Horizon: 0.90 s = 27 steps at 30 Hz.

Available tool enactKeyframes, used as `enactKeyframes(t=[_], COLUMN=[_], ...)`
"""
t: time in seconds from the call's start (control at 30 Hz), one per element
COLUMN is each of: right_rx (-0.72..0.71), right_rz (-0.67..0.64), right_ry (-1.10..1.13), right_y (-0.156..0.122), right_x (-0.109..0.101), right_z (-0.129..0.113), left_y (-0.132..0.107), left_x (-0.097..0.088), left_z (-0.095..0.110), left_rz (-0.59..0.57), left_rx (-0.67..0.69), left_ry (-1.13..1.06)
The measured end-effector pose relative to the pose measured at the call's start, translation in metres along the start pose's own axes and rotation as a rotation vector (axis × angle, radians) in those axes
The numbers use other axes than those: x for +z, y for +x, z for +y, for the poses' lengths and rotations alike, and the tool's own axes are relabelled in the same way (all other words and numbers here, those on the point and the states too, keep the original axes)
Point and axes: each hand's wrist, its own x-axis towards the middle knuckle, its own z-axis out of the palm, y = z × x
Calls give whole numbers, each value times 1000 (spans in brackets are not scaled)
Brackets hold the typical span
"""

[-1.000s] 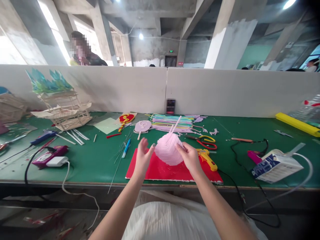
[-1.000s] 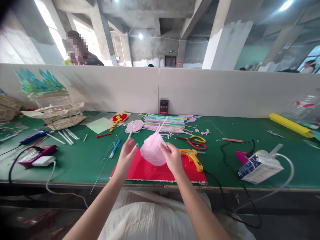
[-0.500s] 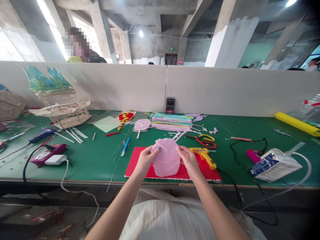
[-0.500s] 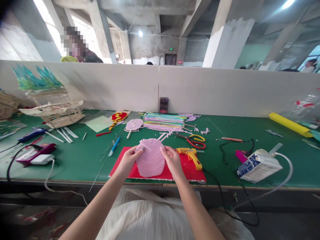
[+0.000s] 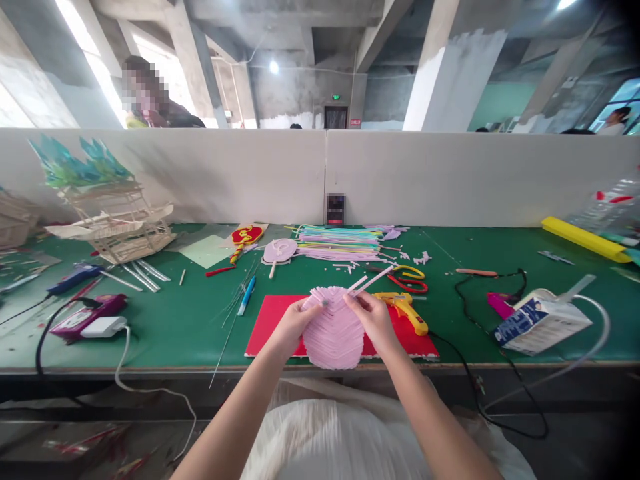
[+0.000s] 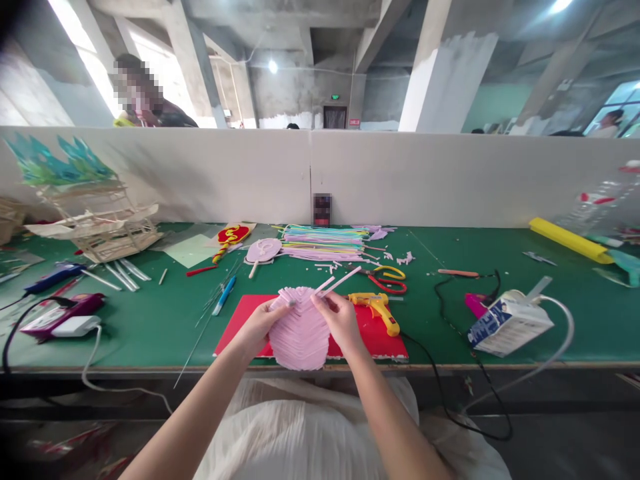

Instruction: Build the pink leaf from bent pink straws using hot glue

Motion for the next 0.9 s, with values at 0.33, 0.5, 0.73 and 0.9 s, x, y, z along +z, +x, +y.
enactKeyframes(t=[0.33,0.5,0.73,0.9], right_rx=[-39,214,148,130], right_rz=[248,184,70,-18], right_ry=[-766,-1071,-1127,-1278], right_y=[19,11,4,28], right_x=[-92,-124,-129,-145], right_z=[26,44,55,46], left_y=[31,40,37,39], left_x=[-6,-15,-15,-15], left_z=[1,-13,-17,-17], left_rz=[189,200,189,182], left_rx=[67,94,117,120], left_ry=[22,69,122,115])
